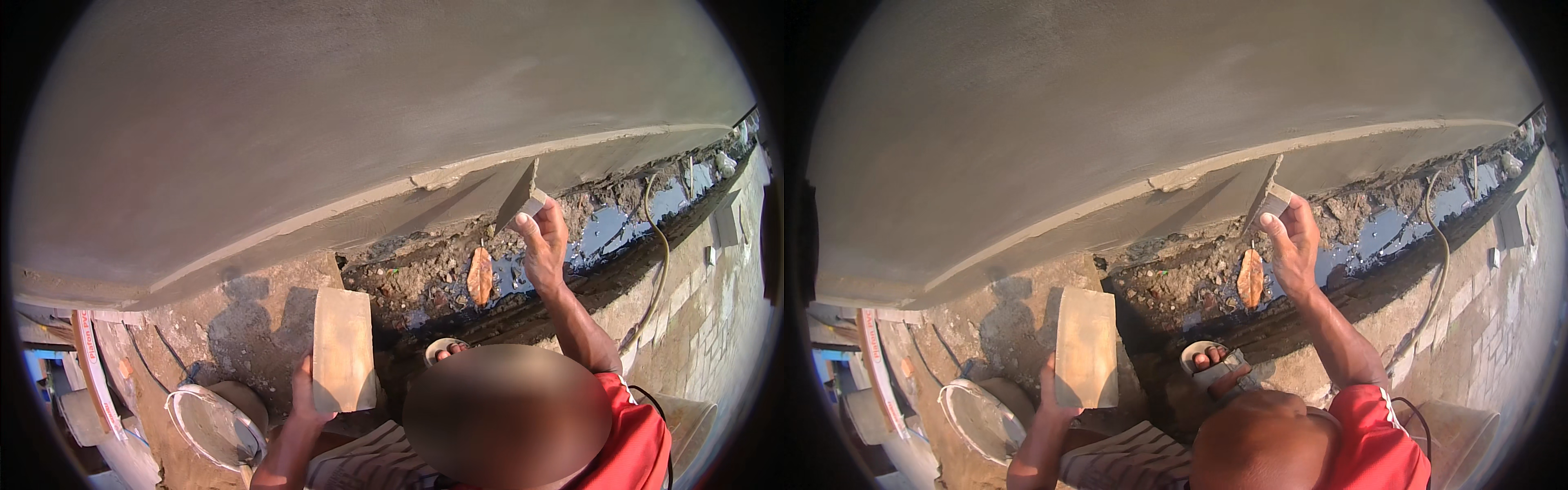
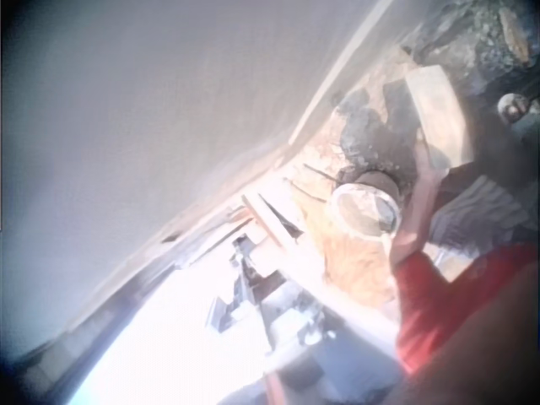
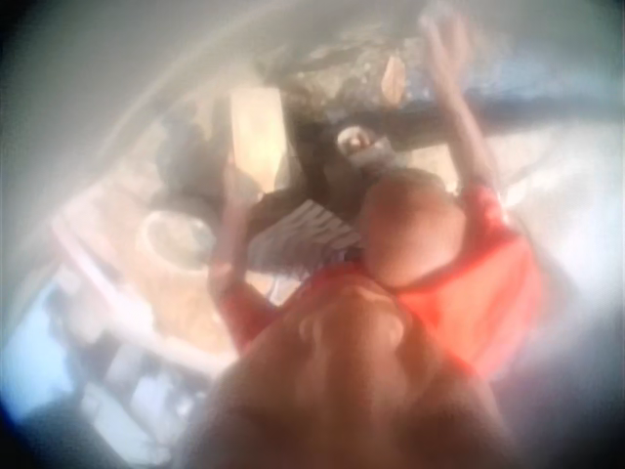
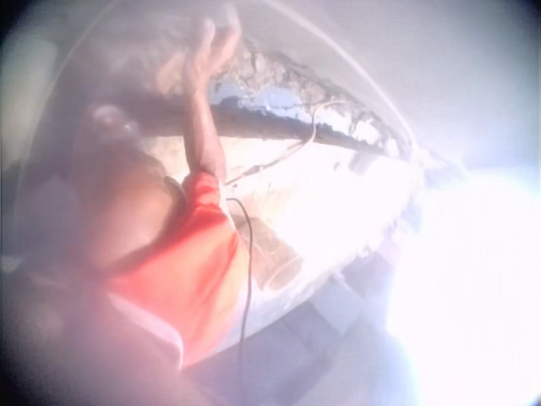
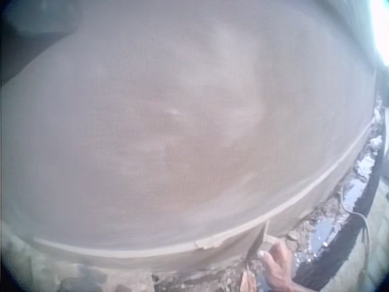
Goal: The person uses a trowel and a wooden float to apply and smooth cement plaster on a vertical wall. They repeatedly scoop plaster from a bucket and spread it along the wall's edge, refining the surface with the float.
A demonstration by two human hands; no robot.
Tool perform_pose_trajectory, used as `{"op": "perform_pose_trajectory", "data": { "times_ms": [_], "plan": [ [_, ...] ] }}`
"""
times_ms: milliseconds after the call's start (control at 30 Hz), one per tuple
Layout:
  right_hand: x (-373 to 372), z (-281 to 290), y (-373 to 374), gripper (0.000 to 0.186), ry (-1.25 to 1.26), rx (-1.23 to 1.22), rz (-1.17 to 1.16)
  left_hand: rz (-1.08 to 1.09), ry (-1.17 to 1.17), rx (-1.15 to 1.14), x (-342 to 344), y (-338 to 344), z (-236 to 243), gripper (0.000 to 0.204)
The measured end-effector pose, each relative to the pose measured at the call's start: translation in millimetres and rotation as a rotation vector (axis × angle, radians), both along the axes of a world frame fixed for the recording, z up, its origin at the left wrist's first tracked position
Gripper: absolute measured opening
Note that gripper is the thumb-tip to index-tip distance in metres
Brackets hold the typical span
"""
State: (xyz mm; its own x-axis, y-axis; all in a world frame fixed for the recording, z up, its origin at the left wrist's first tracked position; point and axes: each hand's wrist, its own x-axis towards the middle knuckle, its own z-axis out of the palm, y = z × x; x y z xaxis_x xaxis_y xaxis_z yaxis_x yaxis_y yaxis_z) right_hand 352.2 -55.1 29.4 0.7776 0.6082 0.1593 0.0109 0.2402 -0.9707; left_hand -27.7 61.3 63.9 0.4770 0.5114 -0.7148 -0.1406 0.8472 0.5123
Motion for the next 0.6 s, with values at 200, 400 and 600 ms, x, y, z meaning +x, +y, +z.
{"op": "perform_pose_trajectory", "data": {
  "times_ms": [200, 400, 600],
  "plan": [
    [-36, -10, 53, 0.032, -0.006, 0.123, -0.152, 0.144, -0.042, 0.036, -19, -11, 20, 0.045],
    [-91, -10, 89, 0.03, -0.071, 0.114, -0.073, 0.162, -0.025, 0.083, -24, -18, 47, 0.047],
    [-128, -3, 101, 0.033, -0.028, 0.108, 0.272, 0.149, -0.023, 0.102, -38, -23, 48, 0.045]
  ]
}}
